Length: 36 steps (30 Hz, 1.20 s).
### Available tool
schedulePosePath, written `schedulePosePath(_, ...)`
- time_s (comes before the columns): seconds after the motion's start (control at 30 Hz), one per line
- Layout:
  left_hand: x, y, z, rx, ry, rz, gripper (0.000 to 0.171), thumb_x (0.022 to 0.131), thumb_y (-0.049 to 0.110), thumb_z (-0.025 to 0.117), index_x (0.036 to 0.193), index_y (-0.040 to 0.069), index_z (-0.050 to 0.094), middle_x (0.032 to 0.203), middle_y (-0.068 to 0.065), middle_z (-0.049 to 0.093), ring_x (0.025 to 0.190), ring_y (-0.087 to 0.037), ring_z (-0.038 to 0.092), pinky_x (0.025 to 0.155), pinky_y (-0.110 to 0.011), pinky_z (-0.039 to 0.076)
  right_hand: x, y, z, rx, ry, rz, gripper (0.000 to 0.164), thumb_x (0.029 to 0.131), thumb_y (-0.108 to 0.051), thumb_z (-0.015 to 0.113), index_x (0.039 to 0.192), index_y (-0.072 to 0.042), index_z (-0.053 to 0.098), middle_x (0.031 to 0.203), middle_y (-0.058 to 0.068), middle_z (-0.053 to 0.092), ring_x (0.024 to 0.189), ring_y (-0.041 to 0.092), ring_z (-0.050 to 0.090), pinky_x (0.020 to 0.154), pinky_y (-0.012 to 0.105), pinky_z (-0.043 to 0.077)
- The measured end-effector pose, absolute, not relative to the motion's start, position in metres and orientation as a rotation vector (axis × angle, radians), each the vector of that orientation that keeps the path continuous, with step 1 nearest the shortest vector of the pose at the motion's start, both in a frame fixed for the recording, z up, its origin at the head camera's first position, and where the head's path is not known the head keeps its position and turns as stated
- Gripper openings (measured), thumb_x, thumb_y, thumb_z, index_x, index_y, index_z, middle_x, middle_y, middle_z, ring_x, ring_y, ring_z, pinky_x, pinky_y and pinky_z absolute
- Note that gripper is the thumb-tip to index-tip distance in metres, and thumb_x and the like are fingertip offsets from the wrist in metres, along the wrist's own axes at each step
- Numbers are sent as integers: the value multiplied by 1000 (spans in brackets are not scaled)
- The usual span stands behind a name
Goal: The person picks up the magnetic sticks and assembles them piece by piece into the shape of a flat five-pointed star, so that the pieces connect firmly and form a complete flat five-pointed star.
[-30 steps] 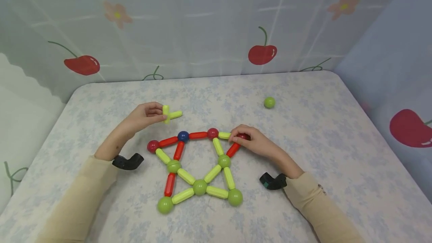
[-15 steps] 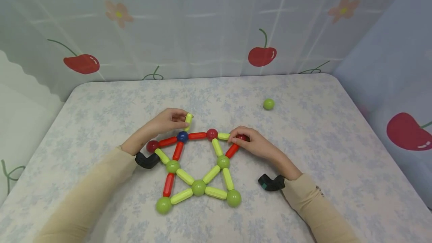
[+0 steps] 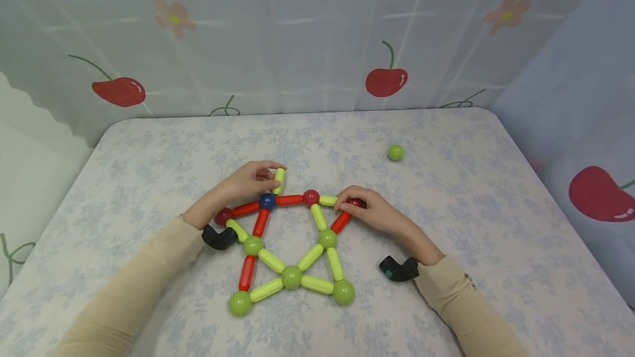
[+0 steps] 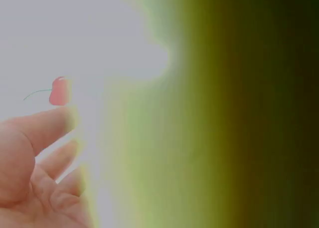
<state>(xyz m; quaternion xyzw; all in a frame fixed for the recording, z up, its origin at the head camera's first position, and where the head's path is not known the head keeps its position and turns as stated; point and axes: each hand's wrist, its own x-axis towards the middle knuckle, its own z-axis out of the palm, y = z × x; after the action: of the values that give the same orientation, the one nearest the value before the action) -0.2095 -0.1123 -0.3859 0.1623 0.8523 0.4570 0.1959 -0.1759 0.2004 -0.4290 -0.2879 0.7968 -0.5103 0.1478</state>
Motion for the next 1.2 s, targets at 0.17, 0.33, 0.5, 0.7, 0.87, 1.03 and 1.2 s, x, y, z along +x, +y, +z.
schedulePosePath(0.17,-210,-113,-385,497,2410,1223,43,93,15,60,135,8,51,108,-11,55,90,-23,50,74,-33,44,-176,201,-429,-836,2292,-1472,10,94,-9,57,96,-9,67,108,4,59,105,22,50,91,32,38)
schedulePosePath(0.33,-210,-113,-386,534,2445,1118,42,94,19,58,134,9,52,114,-12,55,100,-25,51,84,-38,43,-175,200,-427,-828,2296,-1467,10,94,-8,58,95,-9,67,108,4,60,105,22,50,90,32,39)
schedulePosePath(0.5,-209,-114,-387,535,2464,1101,40,94,19,58,133,8,52,115,-14,55,103,-27,51,87,-40,42,-175,199,-427,-825,2296,-1463,10,94,-8,57,96,-9,67,108,4,59,106,21,50,91,32,39)
schedulePosePath(0.7,-211,-114,-391,556,2498,1113,39,93,18,60,130,6,54,106,-11,59,95,-24,55,81,-36,45,-176,200,-429,-822,2299,-1471,10,93,-8,58,96,-9,67,108,4,59,106,22,50,90,31,39)
schedulePosePath(0.87,-208,-122,-383,554,2562,1103,40,94,21,59,130,7,54,105,-10,59,87,-22,58,73,-34,46,-176,200,-430,-839,2294,-1469,11,94,-8,57,97,-9,67,109,4,59,107,22,50,91,31,39)
schedulePosePath(1.03,-210,-142,-357,503,2752,1090,41,91,18,64,127,3,55,111,-17,56,91,-28,57,73,-39,47,-177,200,-431,-844,2293,-1467,11,94,-9,57,97,-10,67,110,4,59,107,21,49,91,31,39)
schedulePosePath(1.2,-226,-153,-360,458,2810,903,46,86,18,70,125,0,54,116,-21,51,99,-32,52,80,-42,45,-176,200,-433,-846,2292,-1478,11,94,-8,57,96,-10,67,110,4,59,107,22,49,91,31,39)
